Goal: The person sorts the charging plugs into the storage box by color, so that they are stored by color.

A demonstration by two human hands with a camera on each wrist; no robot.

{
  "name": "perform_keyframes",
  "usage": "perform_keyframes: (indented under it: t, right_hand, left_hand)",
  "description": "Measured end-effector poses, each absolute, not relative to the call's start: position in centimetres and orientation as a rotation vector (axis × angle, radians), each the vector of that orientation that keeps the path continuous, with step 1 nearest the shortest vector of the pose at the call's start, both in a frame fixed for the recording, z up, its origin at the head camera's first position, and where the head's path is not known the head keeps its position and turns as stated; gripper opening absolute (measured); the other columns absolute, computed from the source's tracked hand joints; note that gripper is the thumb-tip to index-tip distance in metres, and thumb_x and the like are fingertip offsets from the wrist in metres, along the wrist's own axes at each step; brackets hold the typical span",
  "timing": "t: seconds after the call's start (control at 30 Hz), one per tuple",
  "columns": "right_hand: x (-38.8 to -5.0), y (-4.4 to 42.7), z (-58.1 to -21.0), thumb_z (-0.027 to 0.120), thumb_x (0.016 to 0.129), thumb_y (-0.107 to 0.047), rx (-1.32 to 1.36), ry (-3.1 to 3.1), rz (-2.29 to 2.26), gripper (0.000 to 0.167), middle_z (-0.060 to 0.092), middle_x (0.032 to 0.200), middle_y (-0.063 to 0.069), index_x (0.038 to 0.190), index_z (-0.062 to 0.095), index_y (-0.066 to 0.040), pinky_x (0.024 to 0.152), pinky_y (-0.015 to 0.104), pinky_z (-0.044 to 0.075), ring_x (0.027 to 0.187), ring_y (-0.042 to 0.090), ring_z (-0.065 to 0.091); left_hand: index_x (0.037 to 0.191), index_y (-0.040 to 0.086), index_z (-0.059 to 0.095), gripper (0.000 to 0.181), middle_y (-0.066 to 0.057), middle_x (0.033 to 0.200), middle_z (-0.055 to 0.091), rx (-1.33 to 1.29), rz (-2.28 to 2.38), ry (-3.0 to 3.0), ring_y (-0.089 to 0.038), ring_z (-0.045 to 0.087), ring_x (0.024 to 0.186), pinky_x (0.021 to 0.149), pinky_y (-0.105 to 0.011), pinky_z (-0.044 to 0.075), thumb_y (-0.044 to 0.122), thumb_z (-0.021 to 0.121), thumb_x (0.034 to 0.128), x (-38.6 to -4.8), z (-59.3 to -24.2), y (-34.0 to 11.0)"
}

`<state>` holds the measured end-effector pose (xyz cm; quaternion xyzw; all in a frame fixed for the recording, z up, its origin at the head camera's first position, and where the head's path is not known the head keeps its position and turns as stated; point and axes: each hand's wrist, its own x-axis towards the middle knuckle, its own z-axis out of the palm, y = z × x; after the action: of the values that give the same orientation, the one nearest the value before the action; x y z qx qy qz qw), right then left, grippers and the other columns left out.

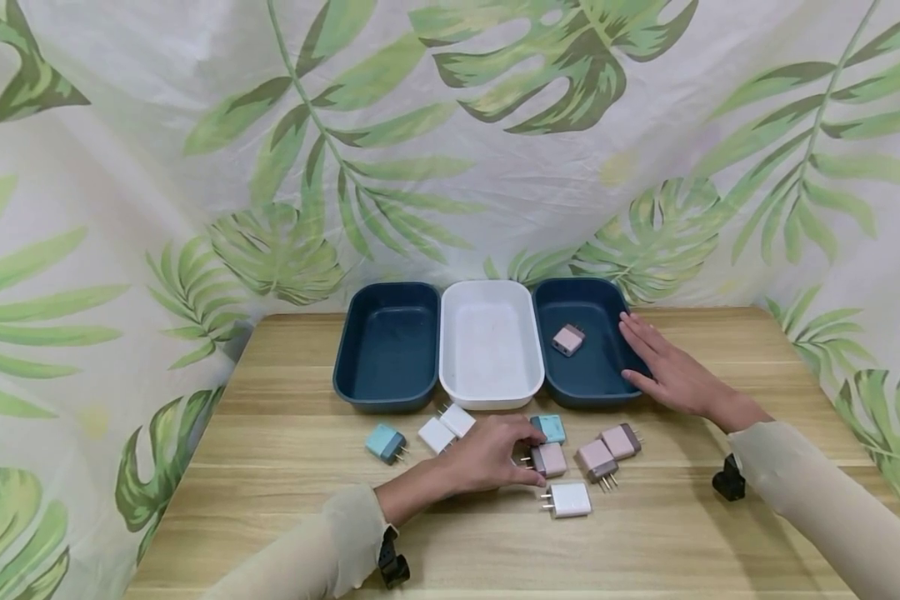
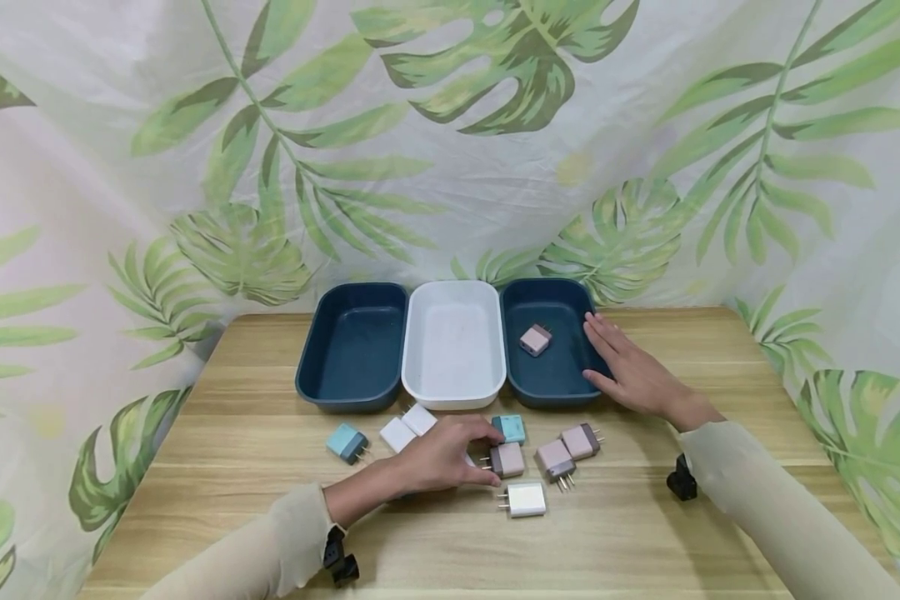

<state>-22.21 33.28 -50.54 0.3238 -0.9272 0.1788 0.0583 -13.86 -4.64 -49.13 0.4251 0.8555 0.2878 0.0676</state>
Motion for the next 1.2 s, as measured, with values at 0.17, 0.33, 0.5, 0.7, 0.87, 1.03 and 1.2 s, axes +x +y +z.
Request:
perform_keyframes:
  t: [0.17,0.33,0.5,0.7,0.87,1.03,1.2]
  right_hand:
    - [-22.2,33.2,-50.6,0.065,0.106,-0.028,0.983,-2.805,0.544,0.079,0.018,0.175,0.020,0.166,0.024,0.003,0.125,0.018,0.000,0.162,0.036,0.015]
    - [-22.2,33.2,-50.5,0.064,0.106,-0.028,0.979,-2.804,0.550,0.078,0.018,0.175,0.020,0.165,0.025,0.004,0.125,0.018,0.000,0.162,0.037,0.015]
    - [-22.1,33.1,-50.5,0.064,0.106,-0.028,0.978,-2.806,0.559,0.078,0.018,0.175,0.021,0.165,0.025,0.005,0.125,0.017,-0.001,0.162,0.039,0.016]
    - [-22.1,33.0,-50.4,0.064,0.106,-0.028,0.978,-2.795,0.554,0.077,0.019,0.174,0.021,0.164,0.026,0.006,0.128,0.023,0.003,0.162,0.039,0.017]
    - [-22.1,33.1,-50.4,0.064,0.106,-0.028,0.988,-2.787,0.552,0.078,0.020,0.174,0.022,0.165,0.025,0.004,0.127,0.021,0.002,0.161,0.039,0.017]
    - [-22.1,33.1,-50.4,0.064,0.106,-0.027,0.999,-2.780,0.559,0.080,0.019,0.174,0.022,0.168,0.021,-0.001,0.125,0.018,0.000,0.162,0.039,0.016]
    - [-22.2,33.1,-50.5,0.065,0.106,-0.027,0.994,-2.785,0.554,0.081,0.019,0.175,0.021,0.168,0.019,-0.003,0.124,0.016,-0.002,0.162,0.038,0.016]
  left_hand:
    - [0.125,0.012,0.076,0.053,0.003,0.119,0.075,1.256,0.838,2.597,-0.002,0.066,0.105,0.091,-0.014,0.051,0.041,0.092,0.0832,-13.8,-49.2,-4.5]
    - [0.127,0.013,0.076,0.055,0.003,0.122,0.075,1.242,0.788,2.614,-0.002,0.066,0.108,0.093,-0.015,0.051,0.041,0.092,0.0827,-13.7,-49.2,-4.2]
    - [0.128,0.015,0.076,0.055,0.003,0.124,0.075,1.229,0.744,2.625,-0.003,0.066,0.111,0.094,-0.017,0.052,0.042,0.092,0.0829,-13.7,-49.2,-3.9]
    - [0.129,0.016,0.076,0.055,0.003,0.123,0.075,1.224,0.733,2.635,-0.003,0.066,0.110,0.091,-0.017,0.053,0.041,0.092,0.0831,-13.7,-49.4,-3.8]
    - [0.128,0.016,0.076,0.054,0.003,0.121,0.075,1.228,0.705,2.648,-0.002,0.066,0.106,0.087,-0.016,0.052,0.040,0.093,0.0830,-13.8,-49.6,-3.8]
    - [0.127,0.016,0.077,0.051,0.003,0.120,0.076,1.218,0.688,2.670,-0.003,0.066,0.105,0.086,-0.015,0.052,0.038,0.092,0.0839,-13.7,-49.8,-3.7]
    - [0.127,0.015,0.077,0.049,0.002,0.119,0.076,1.208,0.701,2.674,-0.002,0.066,0.105,0.086,-0.015,0.052,0.035,0.092,0.0846,-13.7,-49.9,-3.6]
